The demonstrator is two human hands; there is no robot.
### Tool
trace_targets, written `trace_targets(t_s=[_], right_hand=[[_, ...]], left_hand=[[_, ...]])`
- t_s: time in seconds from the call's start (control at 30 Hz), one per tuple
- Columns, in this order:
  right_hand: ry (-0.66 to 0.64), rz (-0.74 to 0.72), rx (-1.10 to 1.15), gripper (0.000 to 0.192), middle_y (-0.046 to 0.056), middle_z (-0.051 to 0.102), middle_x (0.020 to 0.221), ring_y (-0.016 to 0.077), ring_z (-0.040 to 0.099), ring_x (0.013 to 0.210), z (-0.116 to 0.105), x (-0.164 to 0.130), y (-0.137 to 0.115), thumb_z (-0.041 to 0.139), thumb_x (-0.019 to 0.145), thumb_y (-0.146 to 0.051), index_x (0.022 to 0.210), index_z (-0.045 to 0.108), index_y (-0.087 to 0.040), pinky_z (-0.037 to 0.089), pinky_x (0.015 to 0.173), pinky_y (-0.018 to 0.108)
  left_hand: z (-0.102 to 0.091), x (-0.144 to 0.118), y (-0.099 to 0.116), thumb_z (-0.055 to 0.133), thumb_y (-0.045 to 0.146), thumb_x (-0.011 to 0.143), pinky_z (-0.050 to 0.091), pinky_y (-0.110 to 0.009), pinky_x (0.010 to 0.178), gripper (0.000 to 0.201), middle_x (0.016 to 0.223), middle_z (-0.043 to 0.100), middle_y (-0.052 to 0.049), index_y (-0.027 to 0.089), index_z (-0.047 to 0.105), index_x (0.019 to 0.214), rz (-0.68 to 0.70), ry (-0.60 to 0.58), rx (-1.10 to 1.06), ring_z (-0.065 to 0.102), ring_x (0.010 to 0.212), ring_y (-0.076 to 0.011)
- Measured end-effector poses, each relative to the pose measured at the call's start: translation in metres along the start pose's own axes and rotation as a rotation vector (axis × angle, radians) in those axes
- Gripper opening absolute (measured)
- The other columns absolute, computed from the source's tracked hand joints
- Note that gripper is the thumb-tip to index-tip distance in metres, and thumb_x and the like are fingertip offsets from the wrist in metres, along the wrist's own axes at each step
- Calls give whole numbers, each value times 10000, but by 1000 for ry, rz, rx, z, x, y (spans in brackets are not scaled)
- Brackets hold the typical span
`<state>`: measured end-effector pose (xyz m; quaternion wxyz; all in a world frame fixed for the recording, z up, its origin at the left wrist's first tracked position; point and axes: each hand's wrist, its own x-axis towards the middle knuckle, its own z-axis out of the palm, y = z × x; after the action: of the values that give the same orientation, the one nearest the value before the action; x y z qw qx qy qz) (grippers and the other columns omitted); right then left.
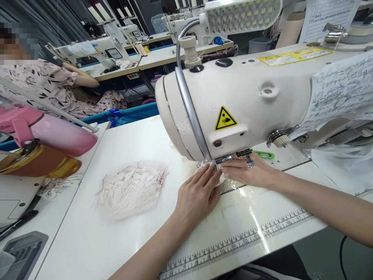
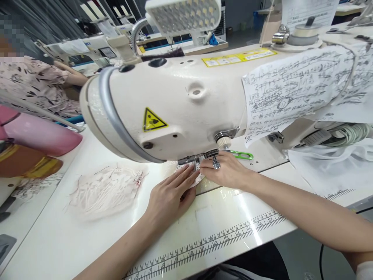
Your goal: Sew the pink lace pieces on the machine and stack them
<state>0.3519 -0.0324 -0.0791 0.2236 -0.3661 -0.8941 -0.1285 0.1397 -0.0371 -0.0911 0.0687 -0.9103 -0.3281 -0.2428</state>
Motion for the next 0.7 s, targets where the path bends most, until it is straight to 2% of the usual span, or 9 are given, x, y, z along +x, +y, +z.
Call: trace_targets(t_s=[0.23,0.4,0.57,0.7], right_hand=[[31,20,24,371,-12,713,920,148,623,764,-3,2,0,336,915,-33,840,658,-202,403,681,334],[9,50,62,376,0,715,944,146,634,779,-6,4,1,355,886,-28,919,669,-231,448,690,324],[20,22,-60,369,-5,716,914,139,621,737,-4,3,0,366,861,12,895,662,-206,427,674,316],[38,-21,-190,322,-1,708,995,138,596,703,-1,0,-4,403,870,-13,952,655,-197,387,643,334]], left_hand=[[0,2,-1,539,208,863,563,-409,910,347,1254,624,-84,195,615,1201,-34,-30,-10,581,1174,-262],[1,2,-2,527,238,898,538,-436,951,352,1268,611,-110,166,582,1238,-32,-49,-1,561,1196,-276],[2,0,-4,478,130,909,479,-406,1035,295,1246,628,-100,137,587,1183,76,-28,-51,550,1210,-230],[-1,0,-4,462,114,898,514,-356,992,231,1203,654,-102,124,606,1078,87,-44,-31,605,1139,-212]])
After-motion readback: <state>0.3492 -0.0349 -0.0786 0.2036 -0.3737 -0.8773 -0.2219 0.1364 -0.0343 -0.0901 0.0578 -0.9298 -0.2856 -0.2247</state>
